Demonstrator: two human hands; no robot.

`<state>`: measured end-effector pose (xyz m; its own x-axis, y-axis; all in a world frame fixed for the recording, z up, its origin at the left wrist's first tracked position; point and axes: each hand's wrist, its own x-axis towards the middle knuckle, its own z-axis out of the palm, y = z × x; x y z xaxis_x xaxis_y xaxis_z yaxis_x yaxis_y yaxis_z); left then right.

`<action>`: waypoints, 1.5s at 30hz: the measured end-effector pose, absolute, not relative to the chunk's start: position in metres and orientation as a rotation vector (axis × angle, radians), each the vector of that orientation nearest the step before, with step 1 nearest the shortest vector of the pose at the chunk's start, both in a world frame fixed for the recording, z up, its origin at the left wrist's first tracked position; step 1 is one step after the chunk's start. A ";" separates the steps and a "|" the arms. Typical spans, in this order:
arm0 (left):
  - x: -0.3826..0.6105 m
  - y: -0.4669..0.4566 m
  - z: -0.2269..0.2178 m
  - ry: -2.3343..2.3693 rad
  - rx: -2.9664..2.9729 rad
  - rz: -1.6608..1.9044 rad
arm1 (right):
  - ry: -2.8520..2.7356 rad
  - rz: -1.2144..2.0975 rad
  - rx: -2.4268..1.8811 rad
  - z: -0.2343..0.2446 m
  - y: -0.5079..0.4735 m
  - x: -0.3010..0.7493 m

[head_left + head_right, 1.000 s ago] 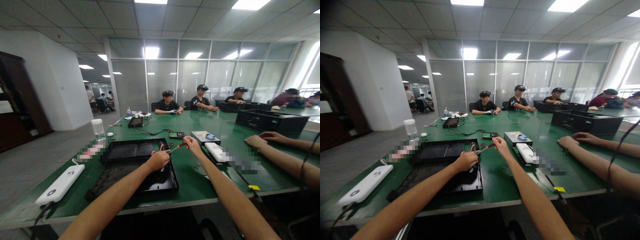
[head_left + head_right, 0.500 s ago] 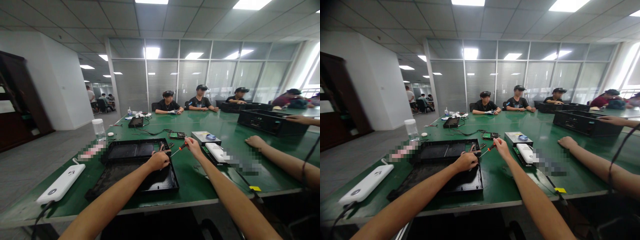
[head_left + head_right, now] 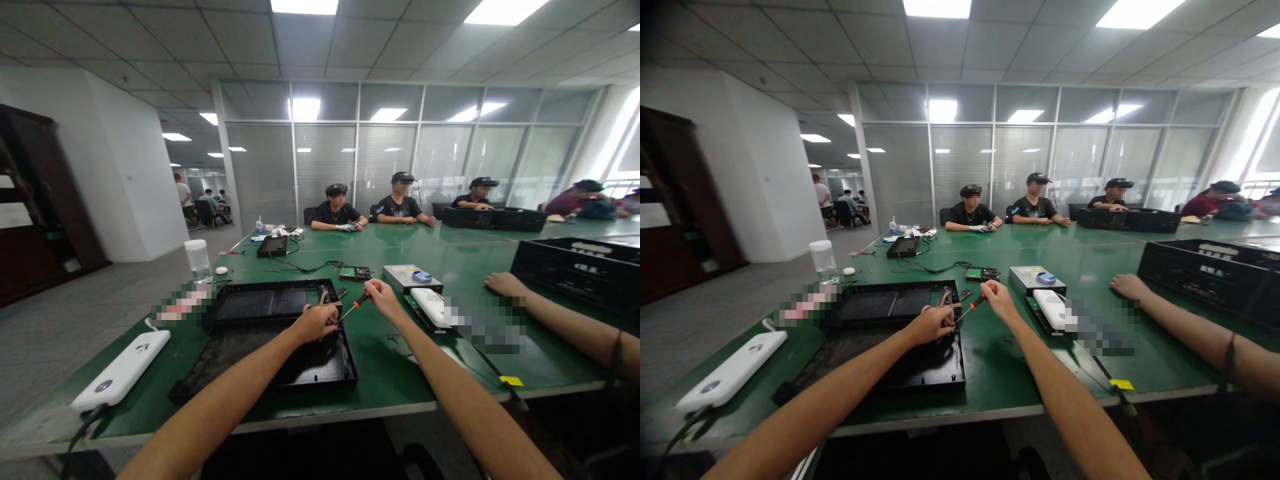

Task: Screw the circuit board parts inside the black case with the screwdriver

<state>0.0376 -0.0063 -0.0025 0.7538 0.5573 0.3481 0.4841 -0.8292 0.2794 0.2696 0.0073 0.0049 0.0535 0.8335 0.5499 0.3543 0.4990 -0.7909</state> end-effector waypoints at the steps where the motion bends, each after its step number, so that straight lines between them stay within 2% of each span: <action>1: 0.038 -0.007 -0.002 0.827 2.753 0.637 | -1.555 0.476 -1.065 0.004 0.007 0.270; 20: 0.035 -0.001 -0.005 0.756 2.887 0.650 | -1.687 0.195 -1.126 0.014 -0.005 0.269; 27: 0.033 -0.002 -0.007 0.749 2.874 0.698 | -2.120 -0.236 -1.299 0.059 -0.046 0.248; 33: 0.034 -0.005 -0.004 0.789 2.893 0.666 | -2.427 -0.226 -1.339 0.096 -0.065 0.224; 38: 0.034 -0.006 -0.004 0.804 2.913 0.668 | -2.429 -0.563 -1.682 0.110 -0.065 0.208; 45: 0.034 -0.005 -0.007 0.798 2.908 0.667 | -2.568 -0.433 -1.634 0.117 -0.067 0.200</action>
<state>0.0336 -0.0046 -0.0069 0.7732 0.4977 0.3930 0.4750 -0.8651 0.1611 0.1997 -0.0675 0.1172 -0.4336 0.8774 0.2053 0.8962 0.3962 0.1995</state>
